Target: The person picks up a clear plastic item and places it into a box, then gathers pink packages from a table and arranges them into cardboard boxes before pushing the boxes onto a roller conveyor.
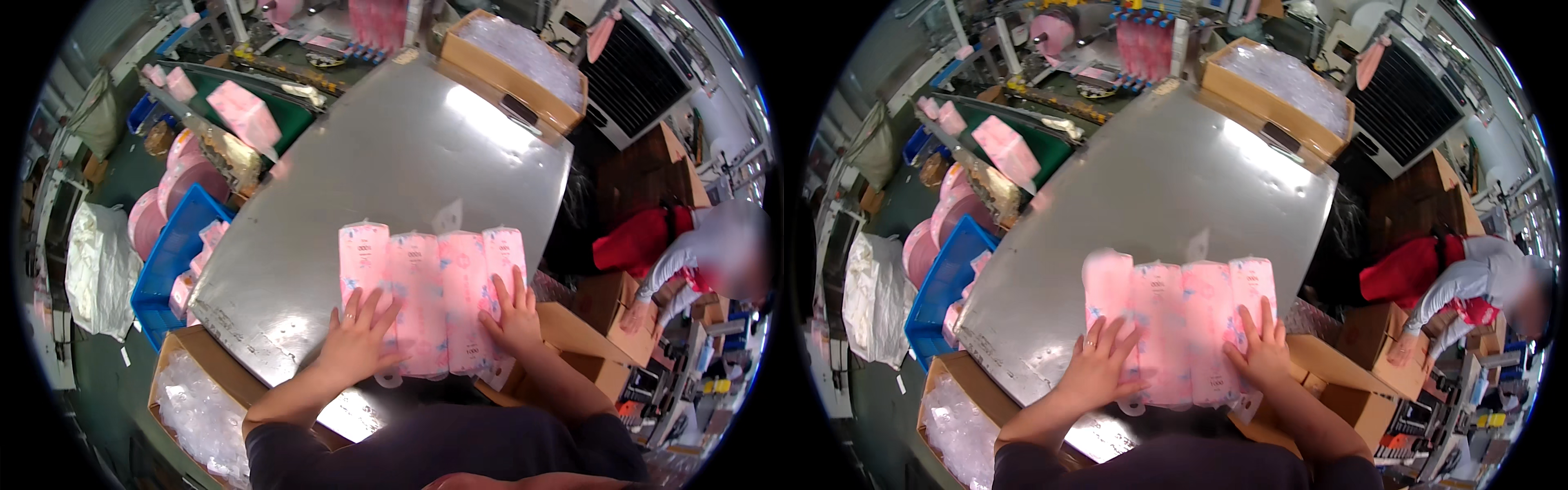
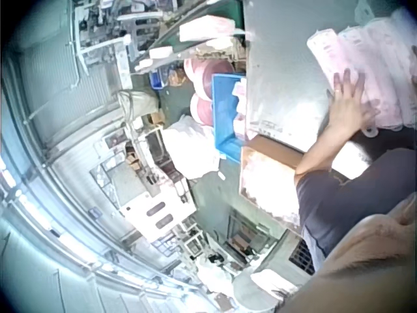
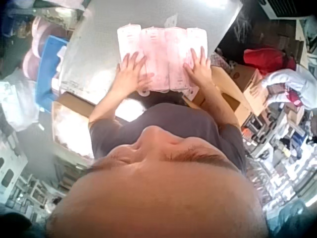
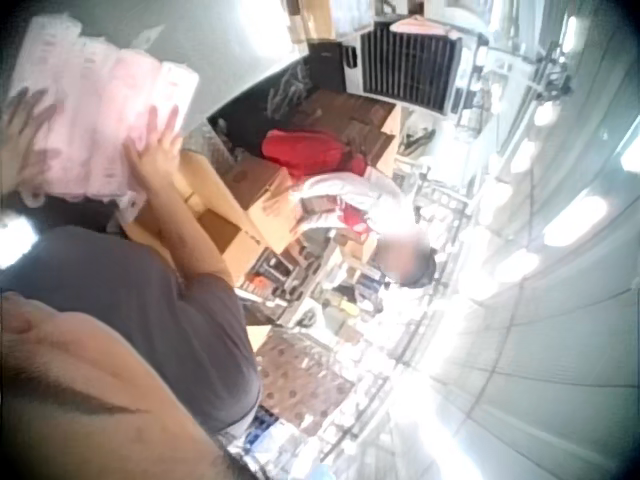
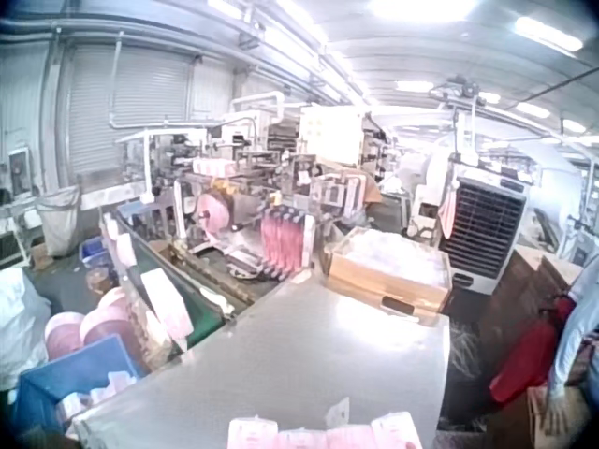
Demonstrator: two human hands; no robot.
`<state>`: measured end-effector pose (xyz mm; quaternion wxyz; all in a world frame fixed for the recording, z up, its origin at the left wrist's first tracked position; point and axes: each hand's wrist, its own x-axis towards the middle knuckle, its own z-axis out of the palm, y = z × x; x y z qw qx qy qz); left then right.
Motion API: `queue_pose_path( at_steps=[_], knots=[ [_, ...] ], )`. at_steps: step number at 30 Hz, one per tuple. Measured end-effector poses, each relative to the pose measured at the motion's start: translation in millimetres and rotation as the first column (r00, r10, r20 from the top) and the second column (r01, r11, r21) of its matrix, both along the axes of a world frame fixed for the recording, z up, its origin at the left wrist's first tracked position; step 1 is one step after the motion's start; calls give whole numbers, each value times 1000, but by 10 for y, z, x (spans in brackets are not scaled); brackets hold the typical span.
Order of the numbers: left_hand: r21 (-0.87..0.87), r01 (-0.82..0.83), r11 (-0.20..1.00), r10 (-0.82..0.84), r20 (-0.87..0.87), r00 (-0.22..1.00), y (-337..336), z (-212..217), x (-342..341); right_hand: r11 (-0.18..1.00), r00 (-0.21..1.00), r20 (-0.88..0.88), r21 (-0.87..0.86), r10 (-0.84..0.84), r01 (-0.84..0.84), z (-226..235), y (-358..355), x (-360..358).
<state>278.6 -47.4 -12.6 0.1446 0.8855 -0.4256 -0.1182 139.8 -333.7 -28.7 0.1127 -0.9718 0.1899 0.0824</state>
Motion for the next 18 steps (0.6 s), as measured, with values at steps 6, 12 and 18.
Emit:
queue_pose_path(
  at_steps=[6, 12, 18],
  knots=[
    [-182, -451, 874, 481, 185, 857, -617, 174, 1639, 1000, 998, 50, -7, 22, -22, -18, -11, -19],
    [-37, -481, 876, 480, 164, 862, -309, -525, 3045, 998, 994, 85, -3, 69, -69, -53, -91, 22],
    [-363, 47, 930, -30, 53, 998, 502, -722, 1574, 643, 932, 132, 756, -337, 125, -255, -775, -41]
  ],
)
